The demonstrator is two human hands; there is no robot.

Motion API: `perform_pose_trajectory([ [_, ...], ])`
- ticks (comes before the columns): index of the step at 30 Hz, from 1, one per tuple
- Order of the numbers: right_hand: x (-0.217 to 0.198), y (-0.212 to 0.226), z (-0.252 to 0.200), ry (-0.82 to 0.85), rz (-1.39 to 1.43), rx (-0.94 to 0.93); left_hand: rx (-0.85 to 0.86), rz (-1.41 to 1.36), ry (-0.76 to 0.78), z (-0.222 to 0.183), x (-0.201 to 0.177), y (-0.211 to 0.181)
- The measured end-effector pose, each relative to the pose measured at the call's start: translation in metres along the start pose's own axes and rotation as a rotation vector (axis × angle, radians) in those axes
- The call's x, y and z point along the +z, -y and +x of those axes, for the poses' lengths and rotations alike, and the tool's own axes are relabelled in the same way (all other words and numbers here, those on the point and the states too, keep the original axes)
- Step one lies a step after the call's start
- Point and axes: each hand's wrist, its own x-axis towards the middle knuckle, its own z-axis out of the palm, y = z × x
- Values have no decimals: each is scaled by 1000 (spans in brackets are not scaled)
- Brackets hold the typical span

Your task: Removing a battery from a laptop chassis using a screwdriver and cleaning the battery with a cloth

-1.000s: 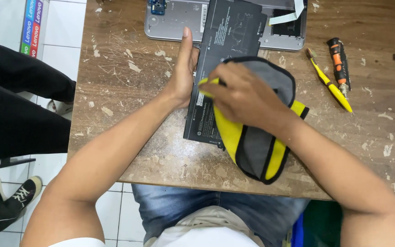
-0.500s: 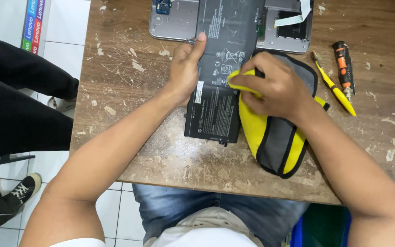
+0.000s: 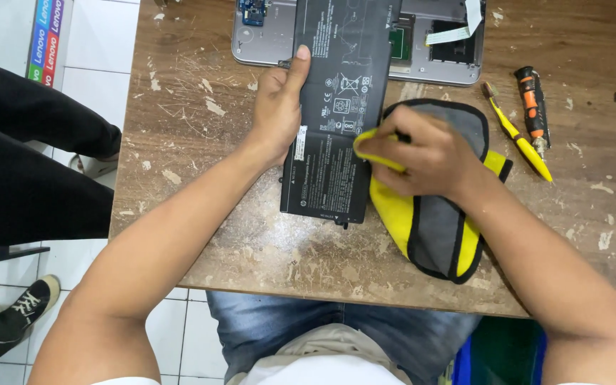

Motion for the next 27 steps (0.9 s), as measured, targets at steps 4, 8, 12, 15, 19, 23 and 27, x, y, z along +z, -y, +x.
perform_pose_trajectory([
  [4,-1,17,15,48,22,-50,7,3,-1,4,-3,-2],
  [8,0,29,25,150,29,-216,7,-13,-28,10,-10,1],
  [12,8,29,17,195,9,-214,-10,-32,-18,14,-14,0],
  [15,4,6,8,81,-175,-46,-7,62,-20,16,-10,1],
  [19,11,24,16,82,-149,-72,17,87,-49,13,-10,1],
  [23,12,47,31,324,68,-134,40,80,-11,12,-11,1],
  [27,5,24,20,243,-104,43,-89,87,-29,9,-7,-8],
])
